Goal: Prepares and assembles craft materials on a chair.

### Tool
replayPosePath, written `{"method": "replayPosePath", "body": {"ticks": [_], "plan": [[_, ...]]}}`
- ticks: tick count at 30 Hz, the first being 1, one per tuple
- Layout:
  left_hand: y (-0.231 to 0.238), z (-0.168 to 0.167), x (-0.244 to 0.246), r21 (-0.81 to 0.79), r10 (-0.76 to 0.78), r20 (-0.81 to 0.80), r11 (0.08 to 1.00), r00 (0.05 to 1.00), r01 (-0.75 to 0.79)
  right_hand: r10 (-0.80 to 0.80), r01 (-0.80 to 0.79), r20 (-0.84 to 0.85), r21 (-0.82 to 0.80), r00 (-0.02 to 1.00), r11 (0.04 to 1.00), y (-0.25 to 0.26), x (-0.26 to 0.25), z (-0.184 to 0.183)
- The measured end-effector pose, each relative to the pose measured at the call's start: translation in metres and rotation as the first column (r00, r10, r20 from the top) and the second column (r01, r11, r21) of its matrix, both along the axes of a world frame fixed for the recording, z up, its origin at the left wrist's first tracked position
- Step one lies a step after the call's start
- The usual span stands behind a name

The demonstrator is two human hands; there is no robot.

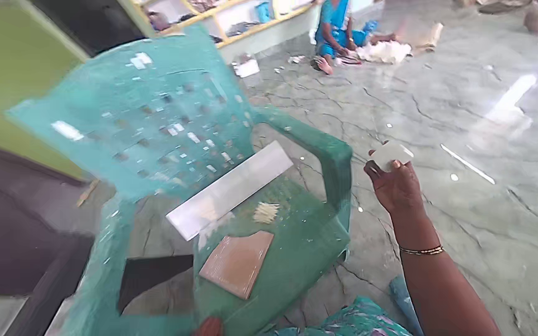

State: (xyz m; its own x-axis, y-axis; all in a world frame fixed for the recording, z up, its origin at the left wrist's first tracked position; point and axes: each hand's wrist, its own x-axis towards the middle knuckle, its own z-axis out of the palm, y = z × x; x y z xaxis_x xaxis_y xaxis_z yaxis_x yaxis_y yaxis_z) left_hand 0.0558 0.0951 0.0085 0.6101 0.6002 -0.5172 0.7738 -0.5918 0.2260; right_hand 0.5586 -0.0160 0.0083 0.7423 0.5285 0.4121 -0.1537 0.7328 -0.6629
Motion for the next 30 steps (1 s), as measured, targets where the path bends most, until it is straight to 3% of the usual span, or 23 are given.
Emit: {"method": "replayPosePath", "body": {"ticks": [3, 5, 7, 9, 11, 12, 16, 21, 30], "plan": [[-0.019, -0.006, -0.023, 0.080, 0.005, 0.308, 0.996, 0.951, -0.031, 0.027, -0.009, 0.150, -0.120, 0.988, 0.993, 0.011, -0.014, 0.033], [-0.039, 0.003, -0.033, 0.256, -0.058, 0.586, 0.960, 0.808, -0.117, 0.034, 0.021, 0.220, -0.241, 0.975, 0.970, 0.017, -0.020, 0.040], [-0.051, 0.018, -0.044, 0.409, -0.129, 0.750, 0.861, 0.648, -0.302, 0.021, 0.065, 0.247, -0.335, 0.969, 0.940, 0.020, -0.024, 0.042], [-0.047, 0.035, -0.054, 0.484, -0.177, 0.830, 0.701, 0.528, -0.525, -0.006, 0.113, 0.258, -0.401, 0.966, 0.909, 0.020, -0.031, 0.045], [-0.032, 0.048, -0.061, 0.372, -0.106, 0.913, 0.615, 0.394, -0.695, -0.031, 0.128, 0.211, -0.464, 0.977, 0.877, 0.018, -0.039, 0.047], [-0.023, 0.051, -0.064, 0.268, -0.027, 0.947, 0.616, 0.320, -0.741, -0.041, 0.131, 0.189, -0.493, 0.981, 0.860, 0.017, -0.042, 0.048], [-0.001, 0.057, -0.062, -0.235, 0.375, 0.926, 0.668, 0.047, -0.706, -0.040, 0.089, 0.102, -0.542, 0.994, 0.836, 0.011, -0.048, 0.050], [-0.005, 0.061, -0.077, -0.362, 0.468, 0.884, 0.688, 0.004, -0.629, -0.076, 0.056, -0.015, -0.539, 0.997, 0.840, -0.013, -0.063, 0.054], [-0.053, 0.042, -0.121, -0.209, 0.301, 0.951, 0.793, 0.070, -0.572, -0.080, 0.060, -0.019, -0.494, 0.997, 0.867, -0.110, -0.116, 0.047]]}}
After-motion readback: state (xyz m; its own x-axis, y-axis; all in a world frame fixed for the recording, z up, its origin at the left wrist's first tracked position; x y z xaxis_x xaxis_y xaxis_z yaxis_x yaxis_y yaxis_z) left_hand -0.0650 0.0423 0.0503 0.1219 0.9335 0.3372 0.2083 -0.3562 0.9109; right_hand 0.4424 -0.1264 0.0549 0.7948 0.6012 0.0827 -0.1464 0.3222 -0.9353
